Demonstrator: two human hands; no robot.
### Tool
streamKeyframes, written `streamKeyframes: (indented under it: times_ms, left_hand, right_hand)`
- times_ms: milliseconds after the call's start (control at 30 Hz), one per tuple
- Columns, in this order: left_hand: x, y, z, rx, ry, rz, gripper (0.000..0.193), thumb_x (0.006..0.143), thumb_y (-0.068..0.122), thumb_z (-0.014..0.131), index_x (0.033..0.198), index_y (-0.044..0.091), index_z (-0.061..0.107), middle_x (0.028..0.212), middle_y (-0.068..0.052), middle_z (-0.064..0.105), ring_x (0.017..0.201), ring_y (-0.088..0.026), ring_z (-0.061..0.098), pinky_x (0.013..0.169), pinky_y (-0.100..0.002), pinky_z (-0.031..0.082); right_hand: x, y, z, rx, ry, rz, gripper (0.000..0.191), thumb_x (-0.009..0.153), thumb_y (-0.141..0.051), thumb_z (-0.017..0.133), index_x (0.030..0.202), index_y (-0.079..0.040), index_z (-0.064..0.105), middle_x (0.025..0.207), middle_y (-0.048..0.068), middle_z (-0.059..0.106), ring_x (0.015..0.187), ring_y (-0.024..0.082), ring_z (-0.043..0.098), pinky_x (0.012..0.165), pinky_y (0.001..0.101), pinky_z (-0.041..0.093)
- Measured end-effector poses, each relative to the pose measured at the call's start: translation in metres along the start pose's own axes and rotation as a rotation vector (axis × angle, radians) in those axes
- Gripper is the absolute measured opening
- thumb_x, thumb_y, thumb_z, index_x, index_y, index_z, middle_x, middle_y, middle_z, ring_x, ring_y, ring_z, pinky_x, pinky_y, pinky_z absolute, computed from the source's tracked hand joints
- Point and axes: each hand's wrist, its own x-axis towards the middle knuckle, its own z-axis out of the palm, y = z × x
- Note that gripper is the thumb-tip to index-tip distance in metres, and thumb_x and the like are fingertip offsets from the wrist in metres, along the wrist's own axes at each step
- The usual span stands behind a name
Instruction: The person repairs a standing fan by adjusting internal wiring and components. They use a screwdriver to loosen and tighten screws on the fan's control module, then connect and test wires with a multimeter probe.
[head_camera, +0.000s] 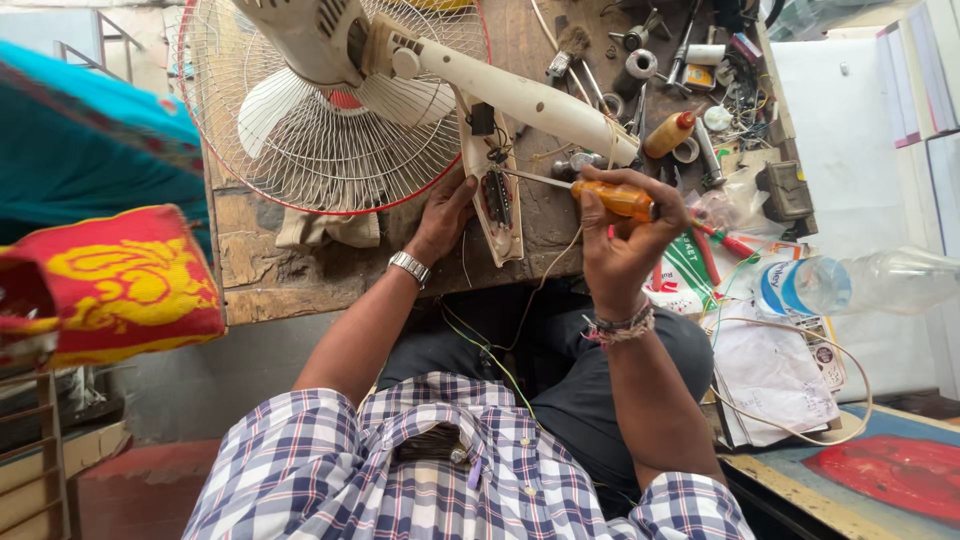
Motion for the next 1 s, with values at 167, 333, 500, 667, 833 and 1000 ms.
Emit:
streamKeyframes:
  times_ms: [167, 333, 500, 667, 833, 1000]
  left_hand:
    - [-0.007, 0.003, -0.004, 0.006, -0.018, -0.002, 0.065, 0.101, 0.035, 0.066, 0.153, 0.002, 0.044, 0.138, -0.009, 0.063, 0.124, -0.018, 0.061, 0.103, -0.042, 0.056]
    - [-0.012, 0.002, -0.01, 0.004, -0.034, 0.007, 0.065, 0.102, 0.035, 0.066, 0.154, 0.003, 0.044, 0.139, -0.009, 0.062, 0.125, -0.018, 0.061, 0.104, -0.041, 0.055]
    - [-0.013, 0.003, -0.011, -0.027, -0.051, 0.02, 0.064, 0.102, 0.034, 0.066, 0.153, 0.002, 0.044, 0.139, -0.009, 0.062, 0.125, -0.018, 0.061, 0.106, -0.041, 0.054]
    - [-0.014, 0.007, -0.008, -0.051, -0.037, 0.012, 0.062, 0.101, 0.032, 0.067, 0.152, 0.003, 0.045, 0.139, -0.009, 0.062, 0.125, -0.018, 0.061, 0.104, -0.041, 0.054]
    - [-0.014, 0.01, -0.003, -0.058, -0.043, 0.023, 0.06, 0.102, 0.031, 0.067, 0.151, 0.002, 0.048, 0.137, -0.008, 0.063, 0.123, -0.017, 0.062, 0.103, -0.041, 0.055]
    - [-0.014, 0.01, 0.0, -0.014, -0.016, 0.015, 0.06, 0.101, 0.033, 0.068, 0.149, 0.002, 0.05, 0.135, -0.008, 0.065, 0.123, -0.017, 0.062, 0.105, -0.042, 0.054]
  right_hand:
    - [-0.01, 0.012, 0.015, 0.09, -0.004, -0.009, 0.049, 0.106, 0.006, 0.068, 0.137, -0.008, 0.032, 0.13, 0.016, 0.058, 0.119, 0.024, 0.069, 0.104, 0.0357, 0.061]
    - [-0.016, 0.017, 0.023, 0.055, -0.008, -0.014, 0.05, 0.106, 0.006, 0.067, 0.138, -0.01, 0.032, 0.129, 0.017, 0.061, 0.122, 0.025, 0.069, 0.102, 0.0353, 0.061]
    - [-0.017, 0.018, 0.024, 0.067, -0.014, -0.033, 0.051, 0.106, 0.006, 0.067, 0.139, -0.011, 0.031, 0.129, 0.016, 0.061, 0.124, 0.025, 0.068, 0.103, 0.0354, 0.061]
    - [-0.017, 0.018, 0.023, 0.013, -0.016, -0.039, 0.051, 0.106, 0.007, 0.067, 0.138, -0.012, 0.032, 0.129, 0.016, 0.061, 0.124, 0.025, 0.068, 0.102, 0.0344, 0.061]
    - [-0.017, 0.02, 0.021, 0.052, -0.019, 0.011, 0.051, 0.106, 0.007, 0.067, 0.139, -0.013, 0.032, 0.13, 0.016, 0.061, 0.125, 0.024, 0.067, 0.106, 0.036, 0.061]
    - [-0.022, 0.025, 0.017, 0.083, -0.009, 0.018, 0.053, 0.107, 0.007, 0.065, 0.142, -0.013, 0.03, 0.131, 0.015, 0.06, 0.126, 0.024, 0.067, 0.103, 0.0344, 0.06]
